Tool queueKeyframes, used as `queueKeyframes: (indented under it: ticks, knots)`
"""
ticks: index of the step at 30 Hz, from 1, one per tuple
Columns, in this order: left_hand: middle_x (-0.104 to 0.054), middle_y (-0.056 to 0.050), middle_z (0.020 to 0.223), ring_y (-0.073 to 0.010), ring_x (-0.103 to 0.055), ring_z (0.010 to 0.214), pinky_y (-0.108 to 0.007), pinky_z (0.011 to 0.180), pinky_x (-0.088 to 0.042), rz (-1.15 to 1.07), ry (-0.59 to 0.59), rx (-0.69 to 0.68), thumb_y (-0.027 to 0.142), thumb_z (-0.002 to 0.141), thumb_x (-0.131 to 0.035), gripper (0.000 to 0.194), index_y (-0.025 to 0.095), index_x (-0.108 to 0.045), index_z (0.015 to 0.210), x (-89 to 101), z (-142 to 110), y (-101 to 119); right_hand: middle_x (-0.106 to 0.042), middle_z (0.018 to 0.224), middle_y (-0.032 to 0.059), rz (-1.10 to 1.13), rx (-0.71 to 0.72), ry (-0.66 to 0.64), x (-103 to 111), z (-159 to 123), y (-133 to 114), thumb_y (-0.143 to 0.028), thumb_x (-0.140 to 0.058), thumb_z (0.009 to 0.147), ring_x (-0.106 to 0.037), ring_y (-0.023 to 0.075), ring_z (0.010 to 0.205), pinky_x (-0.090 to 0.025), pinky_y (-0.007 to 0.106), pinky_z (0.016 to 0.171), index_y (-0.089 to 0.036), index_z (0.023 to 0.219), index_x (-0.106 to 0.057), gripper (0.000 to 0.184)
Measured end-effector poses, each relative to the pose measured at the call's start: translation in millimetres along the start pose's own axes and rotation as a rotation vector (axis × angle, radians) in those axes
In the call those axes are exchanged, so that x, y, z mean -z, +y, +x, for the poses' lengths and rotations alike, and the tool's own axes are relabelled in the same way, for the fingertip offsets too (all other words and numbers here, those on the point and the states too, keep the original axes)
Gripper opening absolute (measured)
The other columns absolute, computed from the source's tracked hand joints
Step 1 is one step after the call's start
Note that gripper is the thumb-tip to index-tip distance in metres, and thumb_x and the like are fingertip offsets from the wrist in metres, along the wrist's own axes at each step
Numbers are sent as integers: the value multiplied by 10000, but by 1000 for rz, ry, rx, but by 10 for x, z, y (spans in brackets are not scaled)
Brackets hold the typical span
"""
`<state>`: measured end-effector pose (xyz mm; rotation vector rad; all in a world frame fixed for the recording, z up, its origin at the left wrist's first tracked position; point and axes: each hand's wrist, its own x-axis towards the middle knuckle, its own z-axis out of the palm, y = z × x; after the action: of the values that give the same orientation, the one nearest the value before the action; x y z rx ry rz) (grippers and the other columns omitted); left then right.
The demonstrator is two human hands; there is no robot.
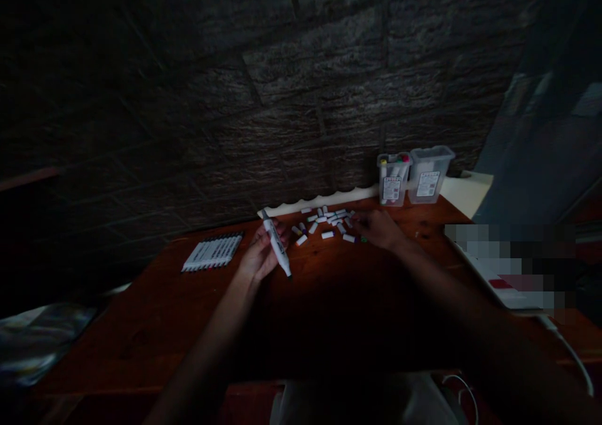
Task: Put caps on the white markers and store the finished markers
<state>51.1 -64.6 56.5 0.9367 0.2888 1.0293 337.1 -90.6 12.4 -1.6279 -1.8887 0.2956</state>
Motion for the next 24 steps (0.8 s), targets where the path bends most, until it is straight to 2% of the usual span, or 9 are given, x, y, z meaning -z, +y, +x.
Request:
queueKeyframes:
  ticks: [3, 10, 14, 19, 24]
  knots:
    - [-645, 14, 728, -89, -616, 642, -193, 645, -513, 7, 32, 4, 211, 553, -873, 382, 172, -646, 858, 6, 7, 9, -725, 779, 46, 0, -25, -35, 12, 1, -20, -359, -423, 905, -640, 166, 649, -445, 270, 618, -189, 909, -715, 337]
    - [-650, 15, 740, -94, -639, 648, -197, 630, -527, 30, 134, 4, 199, 681, -793, 245, 178, -631, 863, -6, 7, 21, -700, 709, 30, 23, -65, -48, 34, -4, -83, -372, -449, 890, -609, 160, 594, -423, 270, 575, -200, 994, -713, 333]
    - [-625, 24, 718, -93, -628, 661, -197, 645, -522, 10, 131, -7, 223, 651, -820, 268, 184, -617, 821, -19, 10, 15, -673, 657, 24, 6, -59, -52, 40, -2, -89, -382, -442, 896, -605, 157, 584, -415, 267, 568, -206, 932, -716, 327]
    - [-572, 34, 708, -75, -586, 657, -174, 622, -490, -28, 79, -21, 246, 624, -837, 295, 190, -586, 768, -43, 13, 15, -699, 699, 22, -6, -41, -33, 37, 0, -84, -351, -452, 886, -605, 147, 594, -417, 258, 575, -219, 921, -715, 297]
    - [-547, 46, 705, -75, -564, 662, -175, 627, -484, -58, 69, -28, 245, 534, -883, 382, 197, -587, 770, -59, 12, 19, -703, 688, 24, -13, -26, -8, 20, -3, -74, -380, -456, 893, -600, 141, 586, -423, 254, 584, -207, 909, -724, 319]
